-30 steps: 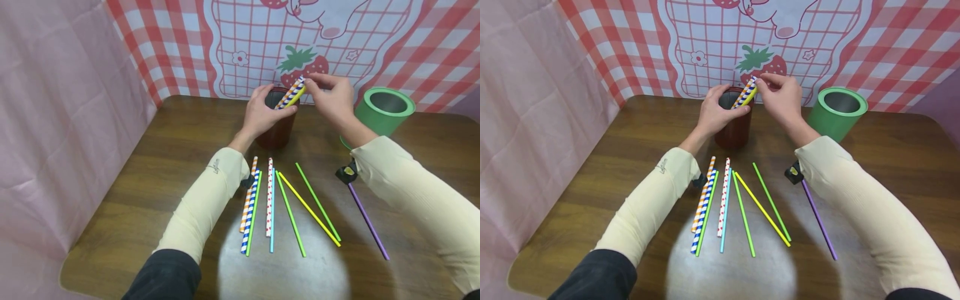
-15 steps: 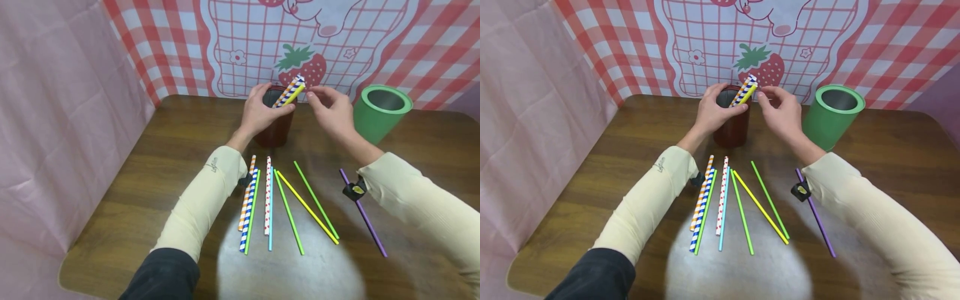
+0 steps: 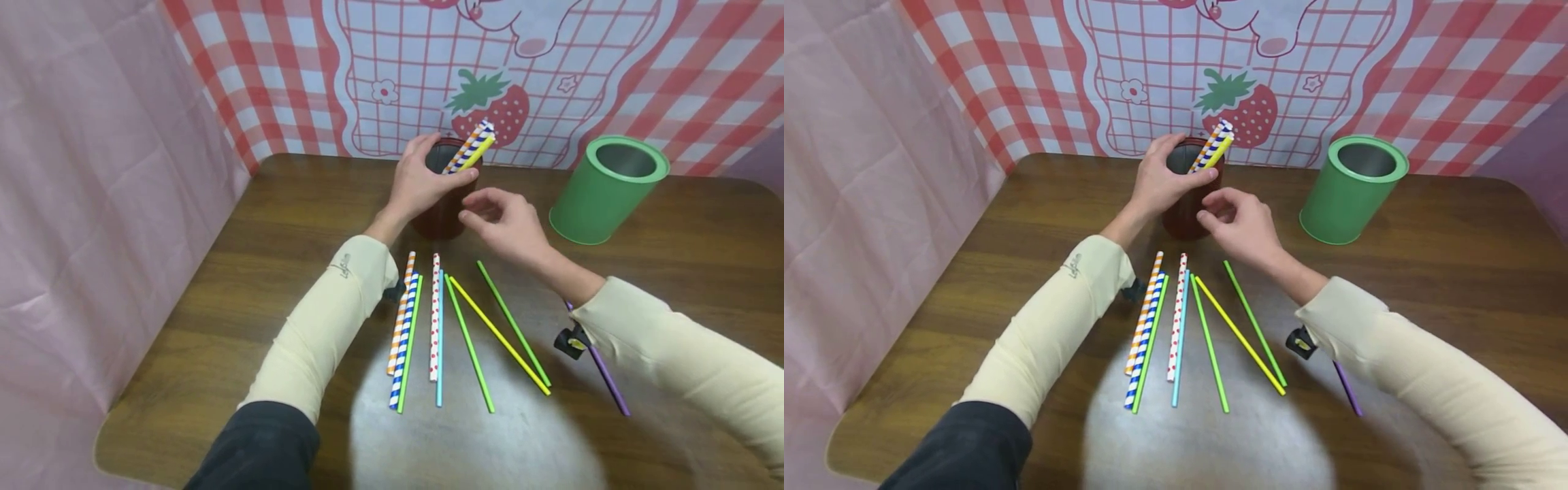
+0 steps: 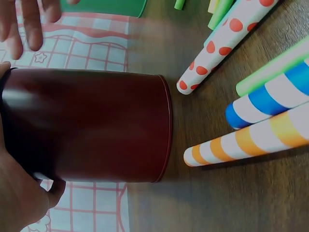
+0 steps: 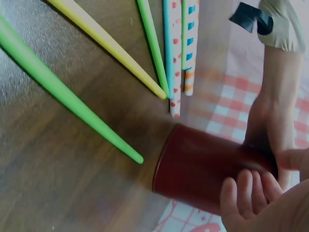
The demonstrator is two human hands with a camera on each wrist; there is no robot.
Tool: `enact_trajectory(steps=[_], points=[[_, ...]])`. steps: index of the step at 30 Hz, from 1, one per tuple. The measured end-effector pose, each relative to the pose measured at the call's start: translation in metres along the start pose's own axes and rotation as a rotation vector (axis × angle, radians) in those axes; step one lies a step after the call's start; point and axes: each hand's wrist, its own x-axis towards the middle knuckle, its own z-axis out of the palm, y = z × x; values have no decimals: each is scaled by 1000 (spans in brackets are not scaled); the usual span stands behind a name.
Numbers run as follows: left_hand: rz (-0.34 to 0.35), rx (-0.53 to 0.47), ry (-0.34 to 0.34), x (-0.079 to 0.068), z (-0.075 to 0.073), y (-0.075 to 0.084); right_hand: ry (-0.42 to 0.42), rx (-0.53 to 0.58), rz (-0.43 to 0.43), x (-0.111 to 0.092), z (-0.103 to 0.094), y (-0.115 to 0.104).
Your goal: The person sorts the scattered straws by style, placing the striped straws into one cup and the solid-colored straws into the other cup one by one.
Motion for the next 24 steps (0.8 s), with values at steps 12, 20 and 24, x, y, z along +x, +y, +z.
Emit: enact_trajectory(steps=[12, 20, 24], points=[[36, 8, -67, 4, -5, -3, -308, -219, 68, 0, 33, 7], [58, -15, -130, 5, -8, -6, -342, -351, 81, 9, 53, 5], [60, -27, -136, 5, -10, -7, -358, -348, 95, 13, 59, 4]])
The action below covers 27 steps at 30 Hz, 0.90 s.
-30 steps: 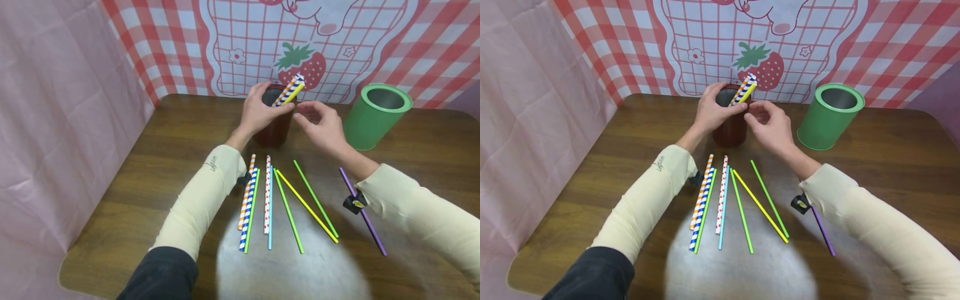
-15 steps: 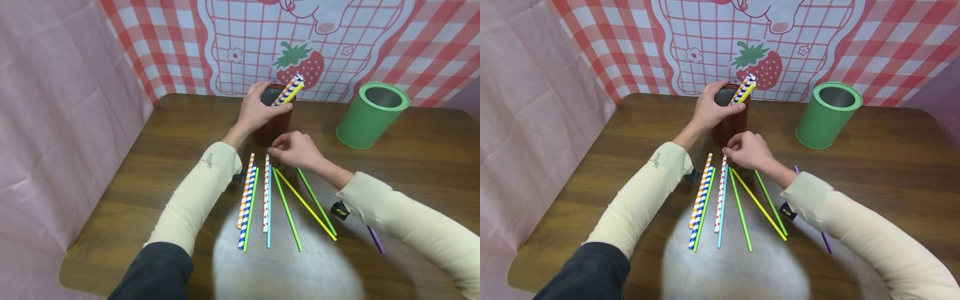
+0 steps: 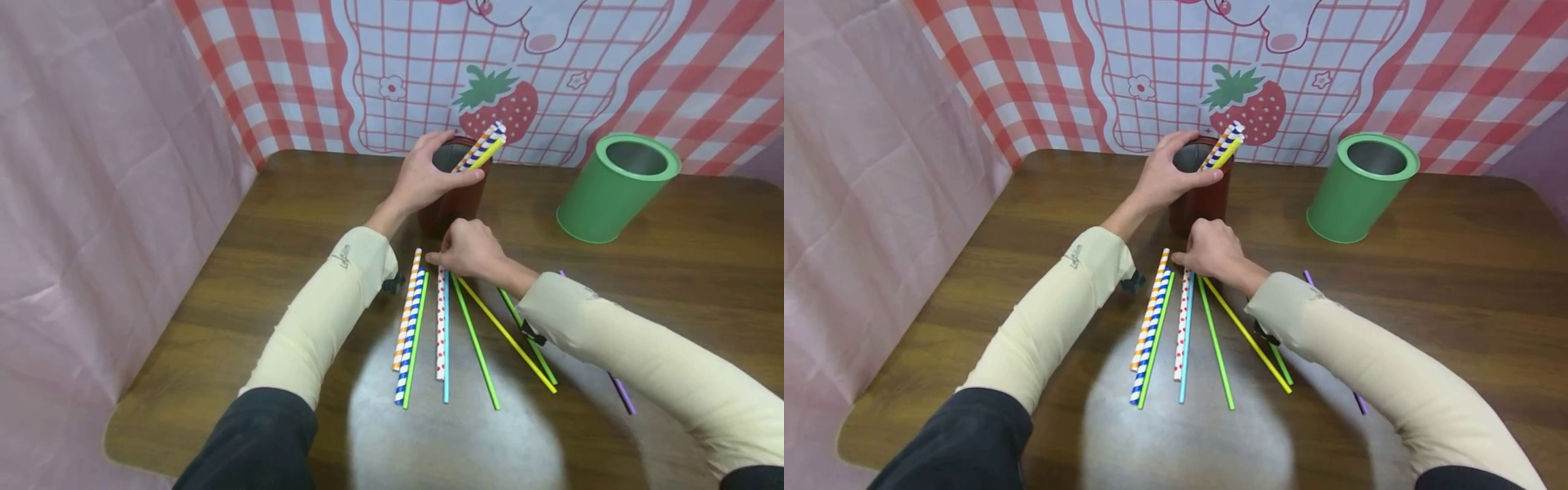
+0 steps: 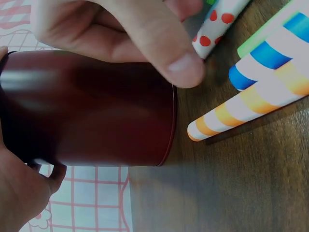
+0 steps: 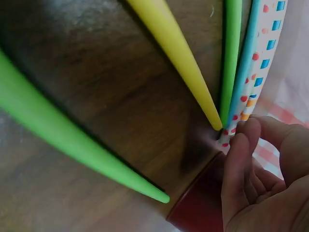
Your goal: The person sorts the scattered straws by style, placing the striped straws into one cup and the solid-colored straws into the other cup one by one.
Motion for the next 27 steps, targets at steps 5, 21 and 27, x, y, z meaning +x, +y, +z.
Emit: enact_trajectory(steps=[5, 21, 27], points=[[-1, -8, -4, 0, 0, 0, -38, 44, 41, 3, 4, 2], [-9, -8, 6, 0, -1, 0, -38, 276, 131, 2, 1, 12], [-16, -7, 11, 1, -1, 0, 15, 410, 139, -5, -8, 16]])
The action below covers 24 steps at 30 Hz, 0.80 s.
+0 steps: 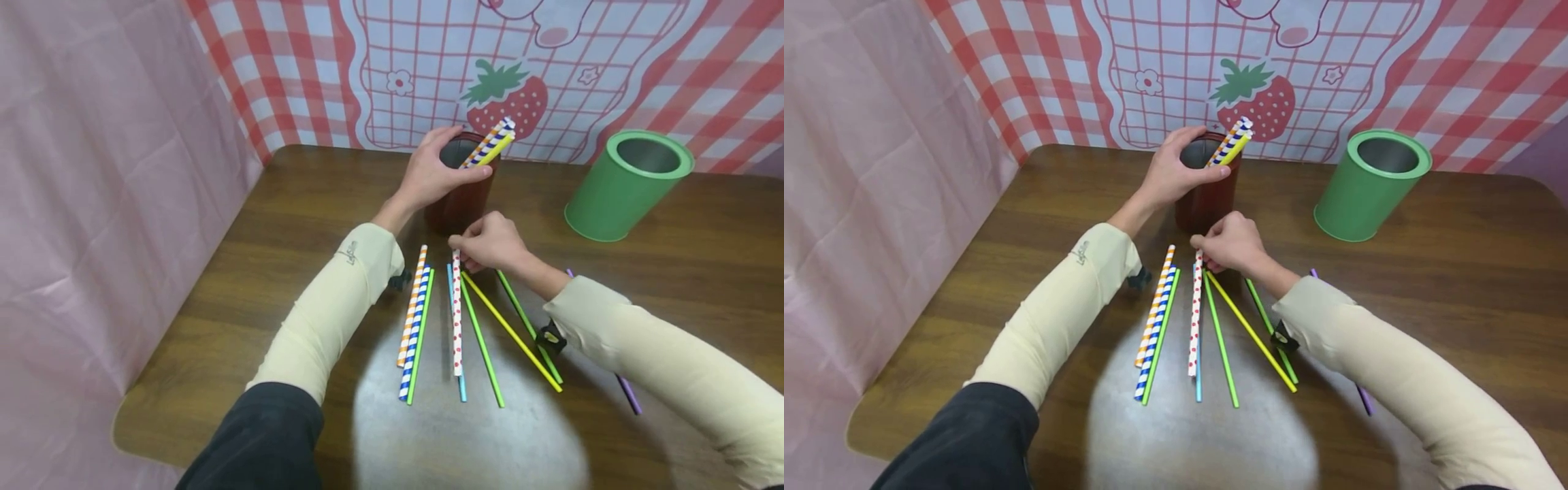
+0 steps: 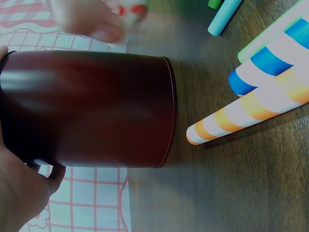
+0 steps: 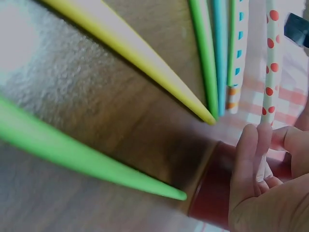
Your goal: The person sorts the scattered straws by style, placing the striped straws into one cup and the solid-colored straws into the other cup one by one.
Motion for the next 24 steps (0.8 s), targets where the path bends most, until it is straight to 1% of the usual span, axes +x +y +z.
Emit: enact_trajectory(steps=[6, 12, 15, 20, 24], points=[[-4, 1, -1, 1, 1, 1, 15, 62, -65, -12, -17, -1], [-7, -6, -3, 0, 2, 2, -13, 181, -139, -26, -34, -4], [-10, -16, -7, 0, 2, 2, -13, 202, -181, -35, -44, -8], [-11, -23, -11, 1, 1, 2, 3, 260, -246, -49, -62, -15], [-7, -24, -5, 1, 2, 1, 46, 326, -310, -58, -76, -25]])
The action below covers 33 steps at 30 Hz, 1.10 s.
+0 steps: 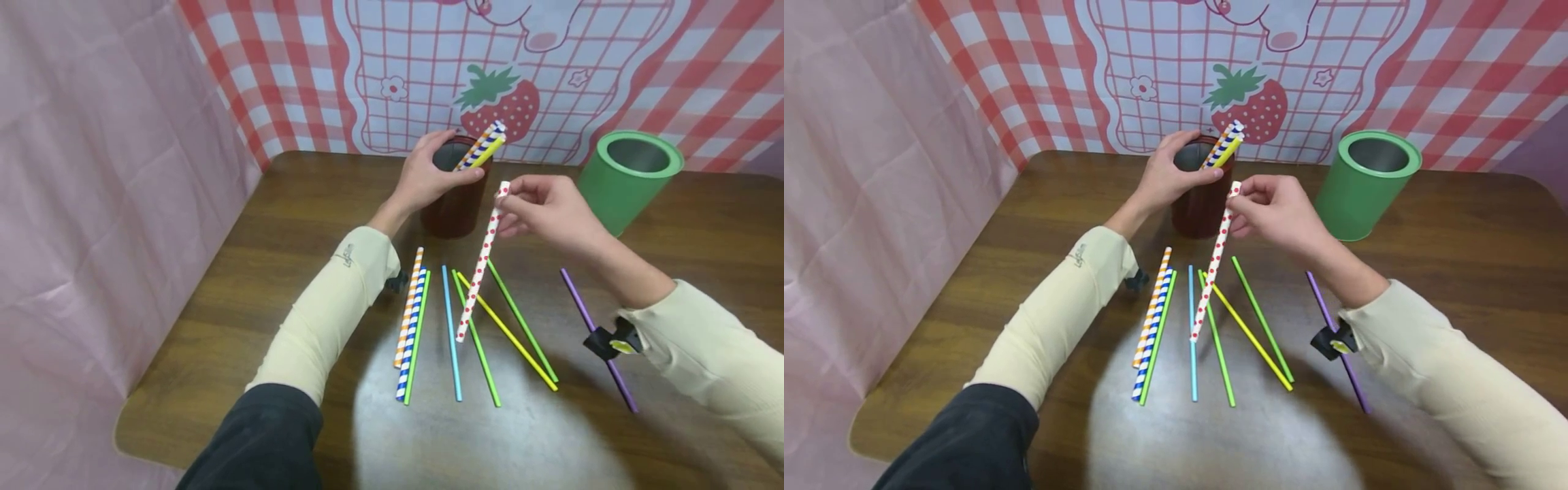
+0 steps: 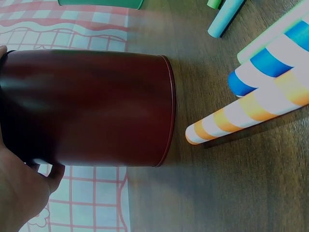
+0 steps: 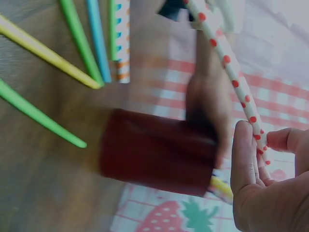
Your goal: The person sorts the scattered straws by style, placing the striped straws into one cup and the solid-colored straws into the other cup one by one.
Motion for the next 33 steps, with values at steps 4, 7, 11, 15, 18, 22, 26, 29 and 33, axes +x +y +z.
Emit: enact_trajectory(steps=[4, 7, 11, 15, 18, 22, 26, 29, 33], points=[[3, -2, 5, 0, 1, 0, 70, 93, -58, -6, -9, -18], [13, 0, 9, 0, 1, -1, 123, 233, -108, -9, -18, -31], [24, 10, 18, 0, 1, -2, 218, 434, -212, -10, -29, -45], [25, 24, 24, 0, 1, -1, 330, 578, -281, -7, -38, -55], [33, 23, 27, 0, 1, -1, 417, 678, -313, -5, -42, -60], [36, -7, 13, 0, 2, -1, 522, 757, -340, -1, -48, -67], [18, -28, 0, -1, 2, -1, 576, 714, -355, 4, -51, -67], [19, -24, 0, -2, 1, -1, 595, 645, -382, 8, -52, -64], [28, -9, 2, -2, 2, 0, 609, 576, -391, 15, -54, -59]])
